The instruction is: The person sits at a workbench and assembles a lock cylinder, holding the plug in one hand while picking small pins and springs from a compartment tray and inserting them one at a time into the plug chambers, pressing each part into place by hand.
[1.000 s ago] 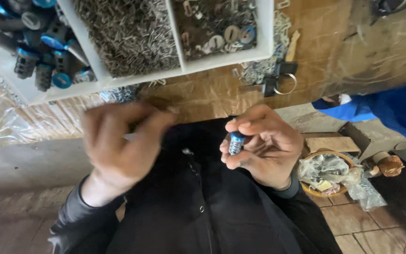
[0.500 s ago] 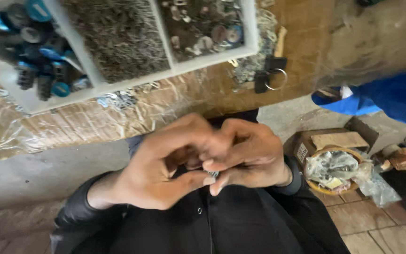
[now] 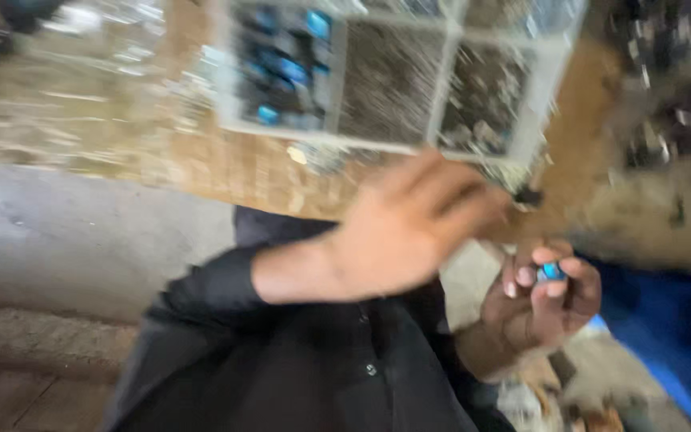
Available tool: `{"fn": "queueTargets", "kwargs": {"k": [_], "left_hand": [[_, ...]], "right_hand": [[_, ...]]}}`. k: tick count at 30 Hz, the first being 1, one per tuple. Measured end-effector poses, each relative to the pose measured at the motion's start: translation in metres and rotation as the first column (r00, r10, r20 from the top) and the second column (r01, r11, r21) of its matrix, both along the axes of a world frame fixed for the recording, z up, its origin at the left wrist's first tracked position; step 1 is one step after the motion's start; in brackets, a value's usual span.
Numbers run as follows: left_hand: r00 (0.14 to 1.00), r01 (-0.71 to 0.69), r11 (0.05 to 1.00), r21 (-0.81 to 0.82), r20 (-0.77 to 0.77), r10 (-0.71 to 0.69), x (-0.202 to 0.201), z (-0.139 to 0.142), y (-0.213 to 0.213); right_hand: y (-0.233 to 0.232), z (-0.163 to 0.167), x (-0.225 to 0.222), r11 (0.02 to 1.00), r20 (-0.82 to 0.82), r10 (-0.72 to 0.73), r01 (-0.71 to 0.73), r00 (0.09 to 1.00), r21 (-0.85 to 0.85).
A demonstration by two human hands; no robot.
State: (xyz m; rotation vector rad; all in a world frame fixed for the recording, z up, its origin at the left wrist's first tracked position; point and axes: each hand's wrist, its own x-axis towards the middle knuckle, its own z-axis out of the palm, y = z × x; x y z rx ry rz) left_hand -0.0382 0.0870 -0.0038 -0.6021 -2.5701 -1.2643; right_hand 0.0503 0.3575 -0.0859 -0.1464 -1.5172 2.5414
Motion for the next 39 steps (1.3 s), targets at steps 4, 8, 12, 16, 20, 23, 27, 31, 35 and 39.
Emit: {"fn": "queueTargets", "kwargs": {"k": [4, 8, 12, 16, 20, 23, 27, 31, 35, 39], "left_hand": [[0.985, -0.170, 0.982, -0.079, -0.020, 0.169, 0.009, -0.015, 0.016], [0.973, -0.192, 0.973, -0.128, -0.157, 0.171, 0.011, -0.037, 0.037], [0.961, -0.241, 0.968, -0.075, -0.155, 0.228, 0.005, -0.041, 0.042], [0.973, -0.185, 0.981, -0.063, -0.150, 0.174, -0.007, -0.033, 0.045], [0.993, -0.107, 0.983, -0.146, -0.058, 0.099, -0.015, -0.027, 0.053], [0.998, -0.060, 0.989, -0.137, -0.038, 0.055, -0.016, -0.026, 0.056], [0.999, -0.004, 0.975, -0.223, -0.033, -0.004, -0.016, -0.026, 0.052], [1.000, 0.022, 0.978, -0.208, -0.014, -0.025, -0.017, -0.026, 0.048], [0.999, 0.034, 0.976, -0.214, -0.028, -0.041, -0.023, -0.013, 0.040], [0.988, 0.152, 0.988, -0.008, 0.016, -0.152, -0.037, 0.029, 0.006]], "right_hand": [[0.013, -0.013, -0.023, 0.993, 0.015, -0.052, 0.050, 0.999, 0.107], [0.036, -0.016, -0.075, 1.000, -0.068, -0.026, 0.027, 0.997, 0.015], [0.034, -0.019, -0.116, 0.996, -0.112, 0.058, -0.065, 0.992, -0.057], [0.036, 0.007, -0.120, 0.987, -0.162, 0.108, -0.126, 0.981, -0.100], [0.044, 0.049, -0.083, 0.982, -0.200, 0.146, -0.167, 0.969, -0.093], [0.027, 0.074, -0.054, 0.992, -0.180, 0.127, -0.122, 0.975, 0.041], [-0.018, 0.096, -0.043, 0.974, -0.083, 0.092, -0.107, 0.992, -0.198], [-0.038, 0.113, -0.044, 0.985, -0.070, 0.101, -0.109, 0.992, -0.132], [-0.033, 0.114, -0.049, 0.985, -0.049, 0.112, -0.118, 0.992, -0.123], [-0.031, 0.116, -0.068, 0.985, -0.082, 0.124, -0.132, 0.989, -0.111]]}}
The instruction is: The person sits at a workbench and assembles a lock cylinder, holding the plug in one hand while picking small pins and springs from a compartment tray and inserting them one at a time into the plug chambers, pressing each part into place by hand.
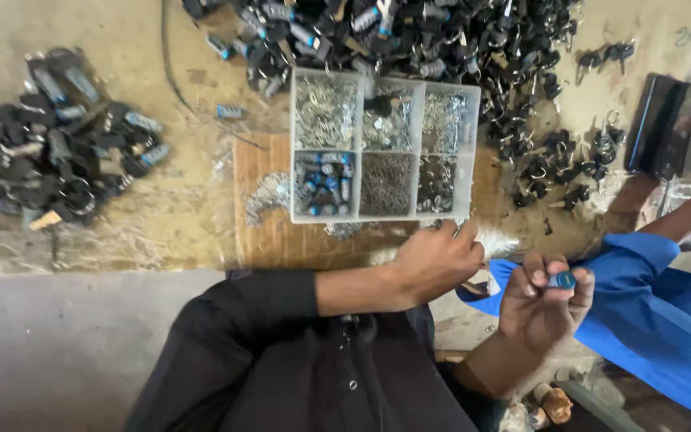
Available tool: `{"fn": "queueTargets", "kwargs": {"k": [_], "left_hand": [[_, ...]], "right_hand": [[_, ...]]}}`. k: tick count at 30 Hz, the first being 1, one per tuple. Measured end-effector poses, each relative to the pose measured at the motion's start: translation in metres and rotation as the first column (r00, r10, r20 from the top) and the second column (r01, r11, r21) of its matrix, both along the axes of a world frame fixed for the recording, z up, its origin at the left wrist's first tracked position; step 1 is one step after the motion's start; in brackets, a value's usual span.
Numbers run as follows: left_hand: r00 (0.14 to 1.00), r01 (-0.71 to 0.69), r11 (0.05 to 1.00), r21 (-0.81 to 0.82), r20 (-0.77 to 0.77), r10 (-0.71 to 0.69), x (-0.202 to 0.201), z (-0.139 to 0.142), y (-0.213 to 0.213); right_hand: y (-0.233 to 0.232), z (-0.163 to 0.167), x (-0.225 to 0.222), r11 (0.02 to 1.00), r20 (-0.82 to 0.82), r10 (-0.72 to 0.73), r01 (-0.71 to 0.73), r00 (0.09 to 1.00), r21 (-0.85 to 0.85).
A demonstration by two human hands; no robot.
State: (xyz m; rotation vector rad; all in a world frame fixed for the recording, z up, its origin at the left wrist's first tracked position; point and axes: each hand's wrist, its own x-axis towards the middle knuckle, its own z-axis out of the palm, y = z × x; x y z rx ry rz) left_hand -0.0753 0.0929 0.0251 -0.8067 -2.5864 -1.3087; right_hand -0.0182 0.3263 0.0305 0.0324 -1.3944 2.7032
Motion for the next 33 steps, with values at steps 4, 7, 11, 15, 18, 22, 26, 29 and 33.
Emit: {"fn": "queueTargets", "kwargs": {"k": [4, 7, 11, 15, 18, 22, 26, 29, 33], "left_hand": [[0.998, 0.001, 0.775, 0.631, 0.053, -0.044, -0.009, 0.042, -0.065], [0.865, -0.253, 0.429, 0.867, 0.401, -0.300, -0.001, 0.046, -0.107], [0.955, -0.138, 0.810, 0.570, 0.295, -0.045, 0.033, 0.026, -0.119], [0.954, -0.230, 0.830, 0.508, 0.286, 0.089, 0.055, 0.013, -0.111], [0.951, -0.216, 0.870, 0.444, 0.296, 0.085, 0.051, 0.020, -0.106], [0.962, -0.206, 0.810, 0.549, 0.264, 0.066, 0.040, 0.031, -0.107], [0.981, -0.160, 0.866, 0.473, 0.172, 0.087, 0.052, 0.010, -0.115], [0.994, -0.083, 0.879, 0.469, 0.102, 0.040, 0.067, -0.015, -0.120], [0.962, 0.076, 0.904, 0.422, 0.208, -0.178, 0.050, -0.002, -0.116]], "right_hand": [[-0.036, -0.015, -0.020, 0.911, -0.064, -0.186, 0.196, 0.980, 0.362], [-0.081, -0.034, -0.015, 0.838, 0.123, 0.039, -0.099, 0.992, 0.537], [-0.110, -0.034, -0.014, 0.870, 0.303, 0.452, -0.490, 0.839, 0.059], [-0.116, -0.022, -0.023, 0.817, 0.307, 0.569, -0.567, 0.763, -0.106], [-0.110, -0.016, -0.028, 0.804, 0.290, 0.589, -0.584, 0.754, -0.113], [-0.100, -0.010, -0.024, 0.804, 0.319, 0.573, -0.593, 0.755, -0.042], [-0.102, -0.010, -0.023, 0.803, 0.331, 0.572, -0.595, 0.751, -0.037], [-0.103, -0.012, -0.025, 0.808, 0.344, 0.564, -0.588, 0.750, -0.043], [-0.098, -0.009, -0.025, 0.795, 0.324, 0.546, -0.600, 0.773, 0.092]]}}
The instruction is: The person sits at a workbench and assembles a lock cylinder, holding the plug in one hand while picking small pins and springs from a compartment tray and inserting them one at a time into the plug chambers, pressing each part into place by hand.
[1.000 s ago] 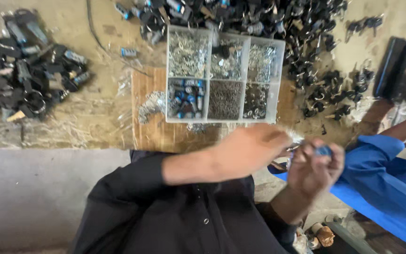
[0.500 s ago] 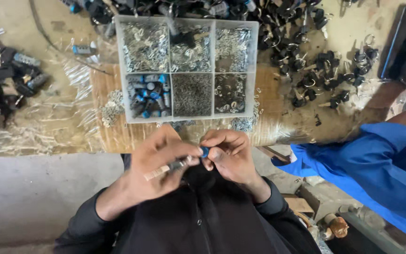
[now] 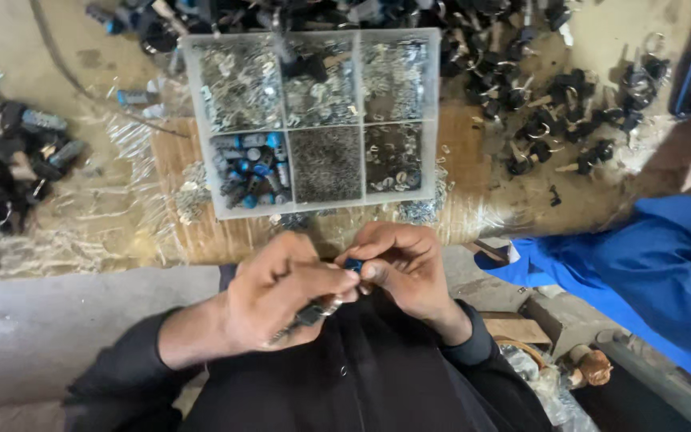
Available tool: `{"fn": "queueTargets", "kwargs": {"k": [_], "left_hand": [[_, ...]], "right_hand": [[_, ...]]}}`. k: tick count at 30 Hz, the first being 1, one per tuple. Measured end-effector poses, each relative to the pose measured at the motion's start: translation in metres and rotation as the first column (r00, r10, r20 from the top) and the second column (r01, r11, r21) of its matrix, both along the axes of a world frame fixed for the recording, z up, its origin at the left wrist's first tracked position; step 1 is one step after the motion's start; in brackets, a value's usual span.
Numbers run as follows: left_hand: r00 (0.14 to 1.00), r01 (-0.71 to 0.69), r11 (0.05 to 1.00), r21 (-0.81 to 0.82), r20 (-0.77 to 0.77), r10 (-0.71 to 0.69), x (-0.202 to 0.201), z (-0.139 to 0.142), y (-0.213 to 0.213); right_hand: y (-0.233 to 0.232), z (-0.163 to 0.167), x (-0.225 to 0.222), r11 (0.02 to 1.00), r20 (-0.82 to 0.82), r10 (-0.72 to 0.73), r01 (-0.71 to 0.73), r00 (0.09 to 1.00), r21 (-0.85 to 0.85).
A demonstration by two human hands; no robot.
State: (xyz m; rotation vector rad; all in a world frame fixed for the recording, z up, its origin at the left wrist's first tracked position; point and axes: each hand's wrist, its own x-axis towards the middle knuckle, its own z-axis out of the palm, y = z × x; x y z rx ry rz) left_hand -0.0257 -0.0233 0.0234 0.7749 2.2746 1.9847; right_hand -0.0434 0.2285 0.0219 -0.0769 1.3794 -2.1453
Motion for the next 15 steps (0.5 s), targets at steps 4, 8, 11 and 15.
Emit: {"fn": "queueTargets", "kwargs": {"k": [4, 8, 11, 15], "left_hand": [[0.986, 0.162, 0.987, 0.005, 0.040, -0.162, -0.060, 0.073, -0.001], [0.917, 0.389, 0.898, -0.208, -0.002, -0.398, -0.076, 0.126, -0.053], [0.979, 0.078, 0.946, 0.314, -0.204, -0.013, -0.079, 0.124, -0.090], [0.618, -0.786, 0.590, -0.185, -0.264, 0.741, -0.082, 0.061, -0.093]], "right_hand": [[-0.004, 0.016, -0.005, 0.997, -0.063, 0.047, -0.051, 0.997, -0.064], [-0.024, 0.034, -0.032, 0.985, 0.007, 0.163, -0.162, 0.987, -0.054], [-0.039, 0.040, -0.057, 0.996, -0.157, 0.072, -0.062, 0.985, 0.063], [-0.034, 0.058, -0.061, 0.955, -0.310, 0.014, 0.079, 0.951, 0.285]]}}
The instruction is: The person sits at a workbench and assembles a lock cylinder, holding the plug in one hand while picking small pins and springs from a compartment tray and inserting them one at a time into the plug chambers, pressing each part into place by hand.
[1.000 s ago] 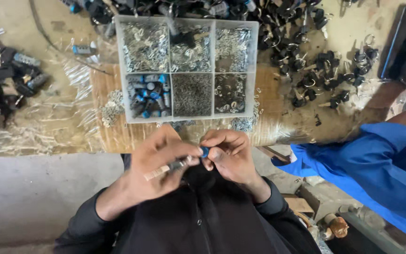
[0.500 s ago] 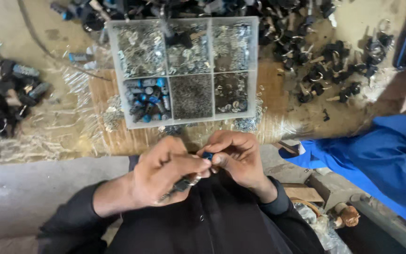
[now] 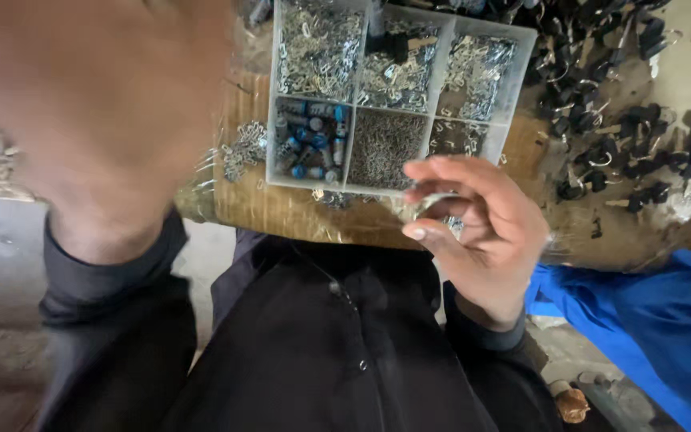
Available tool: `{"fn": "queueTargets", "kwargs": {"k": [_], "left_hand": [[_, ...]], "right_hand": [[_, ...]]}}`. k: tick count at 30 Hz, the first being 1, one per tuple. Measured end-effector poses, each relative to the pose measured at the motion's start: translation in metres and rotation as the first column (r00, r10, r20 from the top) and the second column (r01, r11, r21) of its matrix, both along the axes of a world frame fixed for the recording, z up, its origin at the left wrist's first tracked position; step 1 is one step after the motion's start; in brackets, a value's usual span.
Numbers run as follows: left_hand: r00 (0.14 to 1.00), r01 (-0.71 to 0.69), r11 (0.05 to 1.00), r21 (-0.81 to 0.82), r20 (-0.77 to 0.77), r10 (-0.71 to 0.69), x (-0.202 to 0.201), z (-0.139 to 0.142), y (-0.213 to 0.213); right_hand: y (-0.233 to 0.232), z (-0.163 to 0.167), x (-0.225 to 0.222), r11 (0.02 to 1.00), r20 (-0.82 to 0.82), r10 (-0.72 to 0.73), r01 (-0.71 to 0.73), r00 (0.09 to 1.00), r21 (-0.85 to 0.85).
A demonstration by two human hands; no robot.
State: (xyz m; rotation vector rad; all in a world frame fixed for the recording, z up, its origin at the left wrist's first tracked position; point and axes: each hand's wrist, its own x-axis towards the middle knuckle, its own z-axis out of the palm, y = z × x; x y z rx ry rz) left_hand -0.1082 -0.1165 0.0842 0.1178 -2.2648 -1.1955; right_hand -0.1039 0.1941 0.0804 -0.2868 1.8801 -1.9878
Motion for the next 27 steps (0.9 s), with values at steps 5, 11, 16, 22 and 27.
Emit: {"fn": "queueTargets", "kwargs": {"k": [5, 11, 16, 22, 27], "left_hand": [[0.896, 0.353, 0.833, -0.427, 0.411, -0.168, 0.024, -0.054, 0.039], [0.940, 0.264, 0.837, -0.479, 0.324, -0.112, 0.057, -0.083, 0.063], [0.936, 0.234, 0.854, -0.465, 0.345, -0.068, 0.038, -0.075, 0.073], [0.926, 0.295, 0.851, -0.435, 0.350, -0.142, 0.002, 0.012, 0.077], [0.792, 0.603, 0.764, -0.232, 0.061, -0.607, 0.026, 0.007, 0.086]], "right_hand": [[0.011, -0.011, 0.001, 0.993, -0.006, -0.116, 0.116, 0.993, -0.030], [0.015, -0.032, 0.002, 0.991, 0.053, -0.122, 0.124, 0.991, -0.053], [0.009, -0.036, 0.002, 0.994, 0.055, -0.090, 0.094, 0.994, -0.063], [0.011, -0.028, 0.001, 0.986, 0.107, -0.124, 0.135, 0.986, -0.101], [0.018, -0.039, 0.000, 0.980, 0.457, 0.106, -0.015, 0.883, -0.199]]}}
